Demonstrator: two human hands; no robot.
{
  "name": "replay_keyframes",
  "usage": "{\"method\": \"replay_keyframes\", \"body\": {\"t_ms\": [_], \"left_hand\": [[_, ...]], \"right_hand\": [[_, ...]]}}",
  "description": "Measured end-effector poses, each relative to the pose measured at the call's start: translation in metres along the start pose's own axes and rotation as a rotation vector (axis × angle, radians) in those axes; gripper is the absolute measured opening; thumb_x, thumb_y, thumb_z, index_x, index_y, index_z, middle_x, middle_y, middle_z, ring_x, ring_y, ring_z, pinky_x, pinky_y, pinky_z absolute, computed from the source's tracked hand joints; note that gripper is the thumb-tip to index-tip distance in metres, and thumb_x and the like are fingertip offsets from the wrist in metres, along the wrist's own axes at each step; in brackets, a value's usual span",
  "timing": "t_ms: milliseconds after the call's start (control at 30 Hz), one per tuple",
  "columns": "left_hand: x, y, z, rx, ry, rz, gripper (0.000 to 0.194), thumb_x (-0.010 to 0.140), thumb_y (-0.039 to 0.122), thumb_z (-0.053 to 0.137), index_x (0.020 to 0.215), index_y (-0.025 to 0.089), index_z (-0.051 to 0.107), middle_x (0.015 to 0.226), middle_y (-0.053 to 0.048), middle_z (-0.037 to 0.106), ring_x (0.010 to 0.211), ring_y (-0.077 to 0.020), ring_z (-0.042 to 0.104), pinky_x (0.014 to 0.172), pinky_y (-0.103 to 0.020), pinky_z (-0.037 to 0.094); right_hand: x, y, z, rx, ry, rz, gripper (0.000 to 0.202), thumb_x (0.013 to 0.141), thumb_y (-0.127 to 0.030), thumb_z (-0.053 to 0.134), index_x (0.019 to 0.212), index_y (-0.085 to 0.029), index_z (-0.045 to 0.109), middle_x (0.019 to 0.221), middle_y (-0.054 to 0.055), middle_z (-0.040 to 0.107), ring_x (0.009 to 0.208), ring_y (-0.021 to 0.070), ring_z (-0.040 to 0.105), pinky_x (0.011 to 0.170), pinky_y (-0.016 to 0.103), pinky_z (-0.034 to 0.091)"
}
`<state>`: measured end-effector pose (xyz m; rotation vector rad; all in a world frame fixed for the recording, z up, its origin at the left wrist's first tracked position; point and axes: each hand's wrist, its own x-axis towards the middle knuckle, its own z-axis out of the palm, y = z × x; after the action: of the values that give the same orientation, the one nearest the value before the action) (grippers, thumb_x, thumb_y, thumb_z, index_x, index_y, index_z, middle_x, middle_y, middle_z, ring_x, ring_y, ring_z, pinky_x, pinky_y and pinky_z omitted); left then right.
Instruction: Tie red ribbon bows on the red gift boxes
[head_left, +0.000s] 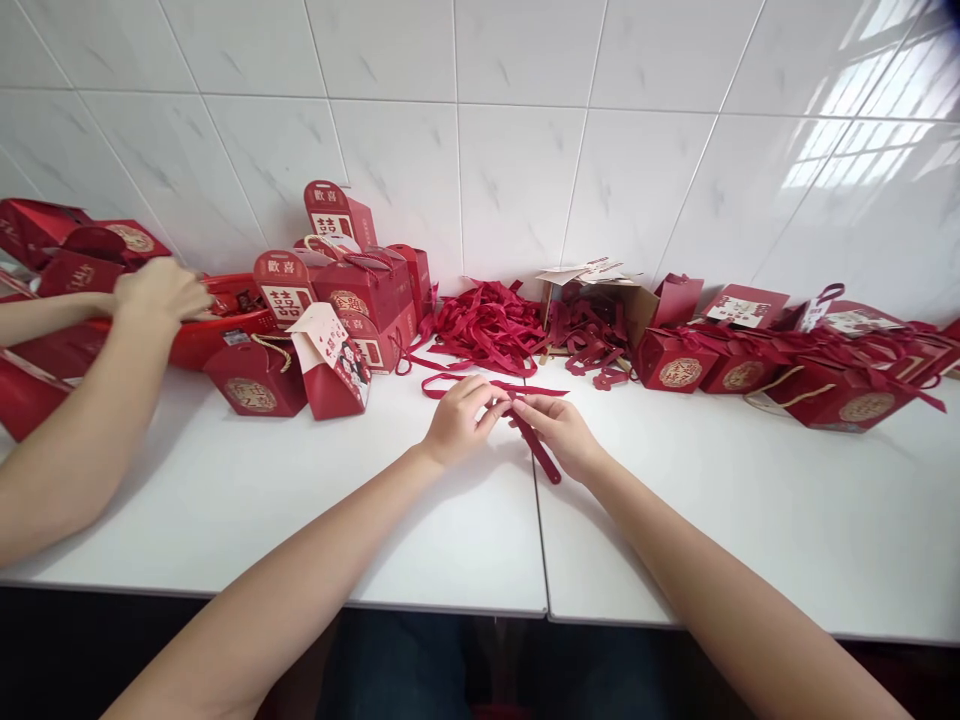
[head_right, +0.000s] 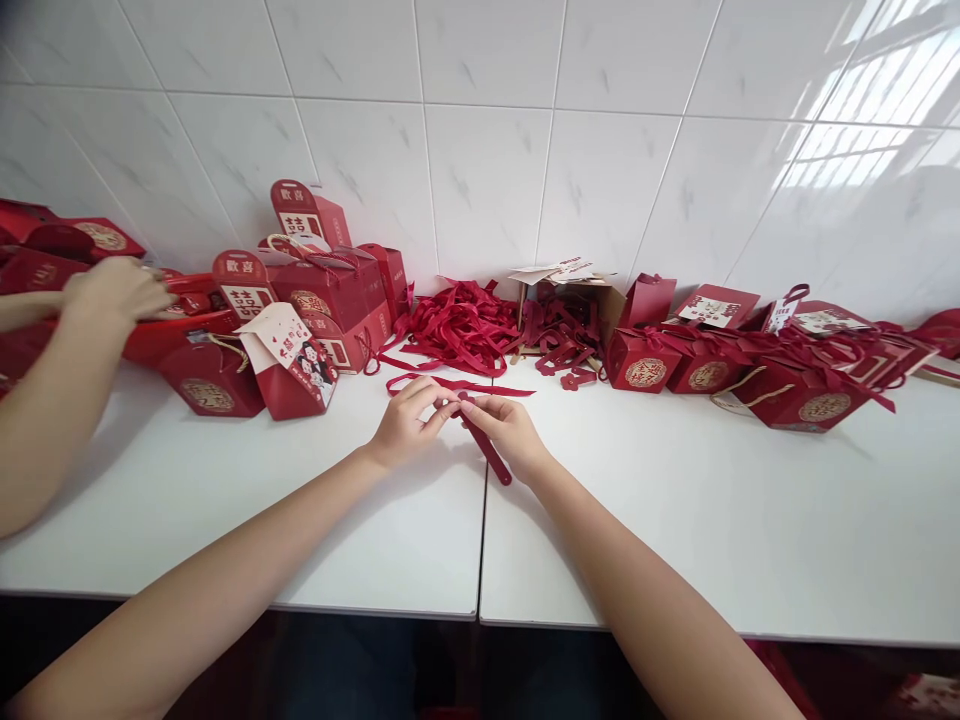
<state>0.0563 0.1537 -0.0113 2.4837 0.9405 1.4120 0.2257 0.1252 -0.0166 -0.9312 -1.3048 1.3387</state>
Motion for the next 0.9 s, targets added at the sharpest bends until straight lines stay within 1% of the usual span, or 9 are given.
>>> {"method": "replay_keyframes", "body": {"t_ms": [67,133,333,433,567,733,900], "left_hand": [[0.000,0.000,0.001,0.025,0.002,0.025,0.019,0.089,0.032,0.051,0.080,0.020,0.061,0.077,-0.003,0.059,0.074,-0.0163,0.055,0.073,-0.030,0.045],[0.000,0.000,0.001,0.049,0.012,0.043,0.019,0.090,0.032,0.050,0.080,0.020,0.061,0.076,-0.002,0.059,0.073,-0.0158,0.056,0.072,-0.030,0.045],[-0.001,0.001,0.002,0.122,0.042,0.073,0.020,0.089,0.031,0.052,0.077,0.020,0.062,0.074,-0.002,0.061,0.072,-0.0163,0.055,0.072,-0.031,0.042],[-0.002,0.002,0.003,0.138,0.041,0.074,0.020,0.089,0.031,0.051,0.077,0.020,0.062,0.074,-0.002,0.061,0.072,-0.0164,0.055,0.072,-0.032,0.041],[-0.002,0.005,0.005,0.140,0.029,0.078,0.018,0.089,0.029,0.052,0.077,0.020,0.061,0.072,-0.001,0.061,0.071,-0.0166,0.055,0.071,-0.032,0.040],[-0.002,0.009,0.006,0.117,0.018,0.071,0.016,0.090,0.027,0.050,0.078,0.019,0.059,0.074,-0.002,0.060,0.071,-0.0163,0.054,0.071,-0.032,0.040],[-0.002,0.011,0.007,0.070,-0.001,0.046,0.015,0.090,0.024,0.049,0.078,0.019,0.056,0.075,-0.001,0.057,0.069,-0.0147,0.052,0.069,-0.030,0.042]], "right_hand": [[0.000,0.001,0.000,-0.014,0.010,-0.036,0.035,0.067,-0.048,0.073,0.086,-0.019,0.069,0.080,0.001,0.068,0.078,0.0157,0.061,0.073,0.028,0.045],[0.000,0.003,-0.001,-0.016,0.013,-0.035,0.034,0.067,-0.048,0.072,0.085,-0.019,0.070,0.079,0.000,0.068,0.075,0.0145,0.060,0.073,0.028,0.044],[0.000,0.005,-0.001,-0.041,-0.017,-0.017,0.032,0.073,-0.049,0.067,0.082,-0.018,0.070,0.075,0.001,0.066,0.074,0.0152,0.061,0.071,0.028,0.044],[-0.002,0.003,0.004,-0.062,-0.013,-0.040,0.030,0.075,-0.048,0.063,0.077,-0.017,0.067,0.071,0.000,0.064,0.071,0.0140,0.060,0.067,0.027,0.044],[-0.003,0.002,0.010,-0.101,0.009,-0.092,0.029,0.077,-0.046,0.059,0.075,-0.018,0.061,0.067,-0.001,0.061,0.064,0.0124,0.057,0.061,0.025,0.042],[-0.002,0.005,0.010,-0.171,0.059,-0.172,0.023,0.077,-0.041,0.057,0.072,-0.019,0.056,0.064,-0.002,0.056,0.062,0.0124,0.054,0.060,0.026,0.041],[-0.001,0.008,0.010,-0.257,0.094,-0.226,0.020,0.078,-0.039,0.055,0.072,-0.019,0.053,0.062,-0.002,0.053,0.061,0.0140,0.054,0.055,0.026,0.039]]}}
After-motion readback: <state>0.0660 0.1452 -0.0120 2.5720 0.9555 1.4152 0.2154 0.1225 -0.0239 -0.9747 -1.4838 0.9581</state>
